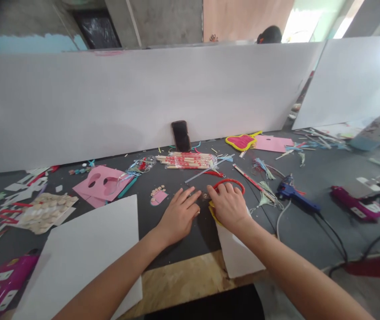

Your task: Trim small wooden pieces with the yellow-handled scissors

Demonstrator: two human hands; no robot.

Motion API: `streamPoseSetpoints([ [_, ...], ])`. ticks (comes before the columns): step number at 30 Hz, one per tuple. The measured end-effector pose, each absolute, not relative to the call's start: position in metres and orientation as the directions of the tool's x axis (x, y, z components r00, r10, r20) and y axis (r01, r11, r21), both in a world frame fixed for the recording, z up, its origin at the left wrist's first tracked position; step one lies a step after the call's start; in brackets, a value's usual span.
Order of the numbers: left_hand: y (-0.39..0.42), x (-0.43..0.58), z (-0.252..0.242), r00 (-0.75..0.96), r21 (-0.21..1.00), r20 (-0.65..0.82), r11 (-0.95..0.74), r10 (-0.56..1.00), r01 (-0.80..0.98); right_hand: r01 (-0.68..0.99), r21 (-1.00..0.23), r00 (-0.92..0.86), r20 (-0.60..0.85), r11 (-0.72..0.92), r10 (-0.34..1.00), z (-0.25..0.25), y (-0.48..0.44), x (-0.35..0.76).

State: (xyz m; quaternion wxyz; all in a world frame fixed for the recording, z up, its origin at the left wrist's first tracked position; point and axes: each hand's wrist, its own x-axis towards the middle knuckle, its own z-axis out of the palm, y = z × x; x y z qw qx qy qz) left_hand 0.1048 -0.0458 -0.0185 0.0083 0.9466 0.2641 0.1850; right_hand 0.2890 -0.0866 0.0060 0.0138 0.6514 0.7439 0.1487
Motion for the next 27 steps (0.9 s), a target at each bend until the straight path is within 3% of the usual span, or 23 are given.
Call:
streamPoseSetpoints([
  [16,-0.043,0.100,-0.020,0.791,0.054,0.310,-0.841,0.527,0.539,0.977,0.193,-0.127,0.155,0.096,0.980,0.006,-0.085,0.291],
  [27,-0.035,0.042,-0.006,0.552,0.286,0.432,-0.689,0.713,0.665,0.993,0.046,0.103,0.121,-0.110,0.987,0.001,-0.080,0.349],
])
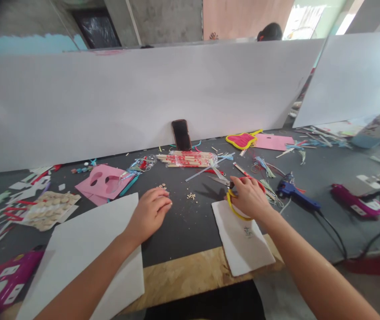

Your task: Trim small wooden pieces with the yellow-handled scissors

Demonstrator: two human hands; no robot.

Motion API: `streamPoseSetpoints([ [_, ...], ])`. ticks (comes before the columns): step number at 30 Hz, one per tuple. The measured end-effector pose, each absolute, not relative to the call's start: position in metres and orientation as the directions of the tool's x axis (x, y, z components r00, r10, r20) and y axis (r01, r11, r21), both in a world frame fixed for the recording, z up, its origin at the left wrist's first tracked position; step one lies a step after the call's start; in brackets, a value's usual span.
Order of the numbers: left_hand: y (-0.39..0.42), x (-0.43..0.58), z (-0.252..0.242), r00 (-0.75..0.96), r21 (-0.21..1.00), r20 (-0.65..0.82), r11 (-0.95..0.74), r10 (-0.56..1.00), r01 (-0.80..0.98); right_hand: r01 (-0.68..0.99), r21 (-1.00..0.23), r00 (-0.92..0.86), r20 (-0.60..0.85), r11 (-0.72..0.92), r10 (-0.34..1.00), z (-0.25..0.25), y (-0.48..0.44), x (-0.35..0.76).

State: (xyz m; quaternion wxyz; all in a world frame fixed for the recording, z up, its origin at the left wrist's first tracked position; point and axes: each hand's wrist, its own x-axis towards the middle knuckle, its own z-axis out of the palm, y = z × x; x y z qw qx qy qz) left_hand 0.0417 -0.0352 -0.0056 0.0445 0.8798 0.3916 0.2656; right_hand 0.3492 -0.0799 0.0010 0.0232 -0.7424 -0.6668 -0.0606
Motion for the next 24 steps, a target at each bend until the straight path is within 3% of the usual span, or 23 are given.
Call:
streamPoseSetpoints([
  [6,-0.044,0.005,-0.013,0.529,0.306,0.342,-0.625,0.776,0.719,0.987,0.012,0.158,0.024,-0.159,0.987,-0.011,-0.094,0.369],
  [11,-0.044,-0.016,-0.021,0.511,0.273,0.287,-0.581,0.810,0.767,0.998,-0.033,0.061,0.011,-0.061,0.998,-0.003,-0.104,0.357],
  [16,-0.036,-0.038,-0.030,0.485,0.222,0.308,-0.558,0.818,0.800,0.996,-0.086,0.018,0.101,-0.009,0.995,0.004,-0.114,0.352],
  [24,-0.034,-0.041,-0.036,0.467,0.236,0.297,-0.538,0.833,0.809,0.969,-0.215,0.176,0.248,-0.123,0.953,0.007,-0.144,0.377],
])
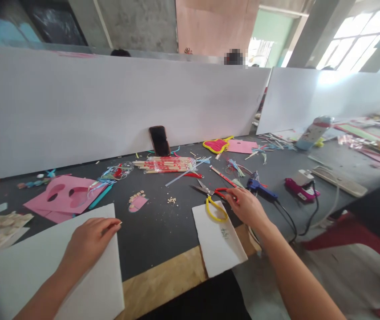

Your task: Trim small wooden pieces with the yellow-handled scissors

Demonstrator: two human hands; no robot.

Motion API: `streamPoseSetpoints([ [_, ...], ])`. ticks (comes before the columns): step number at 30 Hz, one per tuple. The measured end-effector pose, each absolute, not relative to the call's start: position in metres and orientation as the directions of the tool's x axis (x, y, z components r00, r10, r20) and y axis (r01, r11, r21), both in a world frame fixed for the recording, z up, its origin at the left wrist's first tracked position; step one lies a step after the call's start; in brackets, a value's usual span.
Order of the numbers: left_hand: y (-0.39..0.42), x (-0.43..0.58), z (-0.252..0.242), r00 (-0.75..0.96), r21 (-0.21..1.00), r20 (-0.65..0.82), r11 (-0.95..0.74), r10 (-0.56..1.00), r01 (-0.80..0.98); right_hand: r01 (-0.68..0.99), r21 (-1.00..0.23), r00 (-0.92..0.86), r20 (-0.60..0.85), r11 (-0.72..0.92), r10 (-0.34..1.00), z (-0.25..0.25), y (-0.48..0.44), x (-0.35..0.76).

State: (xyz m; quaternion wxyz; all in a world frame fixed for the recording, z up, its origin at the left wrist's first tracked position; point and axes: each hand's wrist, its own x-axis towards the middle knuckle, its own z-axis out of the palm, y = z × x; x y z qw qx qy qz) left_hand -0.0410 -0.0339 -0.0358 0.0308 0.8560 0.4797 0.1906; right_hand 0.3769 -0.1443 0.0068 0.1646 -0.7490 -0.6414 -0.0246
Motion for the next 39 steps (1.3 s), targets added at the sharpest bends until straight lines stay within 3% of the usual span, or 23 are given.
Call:
streamPoseSetpoints([
  [7,-0.035,-0.030,-0.026,0.453,0.157,0.327,-0.521,0.829,0.839,0.930,-0.308,0.294,0.289,-0.202,0.911,0.006,-0.156,0.397],
  [15,-0.051,-0.025,-0.022,0.496,0.151,0.403,-0.591,0.769,0.792,0.844,-0.371,0.520,0.385,-0.388,0.763,0.023,-0.179,0.391],
  [20,-0.072,-0.007,-0.013,0.495,0.203,0.392,-0.597,0.776,0.776,0.881,-0.416,0.393,0.377,-0.226,0.839,0.008,-0.174,0.366],
  [25,-0.085,0.025,-0.008,0.548,0.260,0.374,-0.652,0.748,0.713,0.930,-0.328,-0.034,0.370,0.165,0.928,-0.012,-0.166,0.329],
  [27,-0.081,0.043,-0.009,0.591,0.258,0.336,-0.675,0.733,0.691,0.929,-0.280,-0.134,0.351,0.240,0.927,-0.014,-0.165,0.314],
  [33,-0.043,0.098,-0.017,0.558,0.187,0.249,-0.604,0.792,0.774,0.982,-0.157,-0.053,0.324,0.109,0.945,-0.020,-0.168,0.301],
  [39,-0.023,0.121,-0.028,0.536,0.159,0.236,-0.576,0.811,0.802,0.983,-0.173,-0.003,0.288,0.055,0.958,-0.030,-0.174,0.311],
])
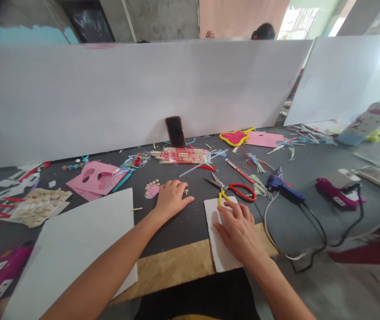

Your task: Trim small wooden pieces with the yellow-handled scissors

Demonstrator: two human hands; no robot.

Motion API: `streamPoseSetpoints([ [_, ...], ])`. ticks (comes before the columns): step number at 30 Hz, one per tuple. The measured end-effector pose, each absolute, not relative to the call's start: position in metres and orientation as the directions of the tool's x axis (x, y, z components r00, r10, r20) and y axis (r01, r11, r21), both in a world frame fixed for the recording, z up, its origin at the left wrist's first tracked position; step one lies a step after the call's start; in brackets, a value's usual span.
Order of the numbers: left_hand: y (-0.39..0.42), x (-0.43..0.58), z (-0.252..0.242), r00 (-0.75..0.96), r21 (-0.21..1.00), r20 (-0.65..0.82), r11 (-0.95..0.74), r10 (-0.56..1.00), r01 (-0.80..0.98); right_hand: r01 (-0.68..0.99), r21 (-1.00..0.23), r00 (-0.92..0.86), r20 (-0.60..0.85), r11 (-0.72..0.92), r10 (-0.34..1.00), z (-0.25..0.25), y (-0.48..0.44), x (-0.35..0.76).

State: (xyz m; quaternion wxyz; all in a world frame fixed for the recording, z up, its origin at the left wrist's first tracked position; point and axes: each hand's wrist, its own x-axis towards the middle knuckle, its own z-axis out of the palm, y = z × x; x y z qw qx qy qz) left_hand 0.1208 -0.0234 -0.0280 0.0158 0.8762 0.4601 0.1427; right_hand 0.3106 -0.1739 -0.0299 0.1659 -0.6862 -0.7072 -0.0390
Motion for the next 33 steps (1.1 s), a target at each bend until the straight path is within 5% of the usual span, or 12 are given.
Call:
streamPoseSetpoints([
  [12,-0.020,0.048,-0.003,0.423,0.093,0.217,-0.450,0.880,0.888,0.959,-0.234,-0.057,0.397,0.161,0.916,-0.032,-0.163,0.345],
  [18,-0.031,-0.005,-0.007,0.353,0.067,-0.023,-0.351,0.935,0.934,0.981,-0.170,-0.043,0.257,0.089,0.965,-0.032,-0.129,0.371],
  [28,-0.030,-0.005,-0.014,0.336,0.123,0.039,-0.338,0.941,0.933,0.977,-0.207,0.077,0.156,-0.044,0.985,-0.016,-0.107,0.377],
  [30,-0.030,-0.012,-0.011,0.350,0.131,0.054,-0.354,0.935,0.926,0.959,-0.271,0.130,0.162,-0.082,0.978,-0.014,-0.108,0.378],
  [33,-0.030,-0.021,-0.012,0.375,0.137,0.014,-0.373,0.927,0.918,0.777,-0.621,0.265,0.171,-0.105,0.949,-0.009,-0.111,0.376],
])
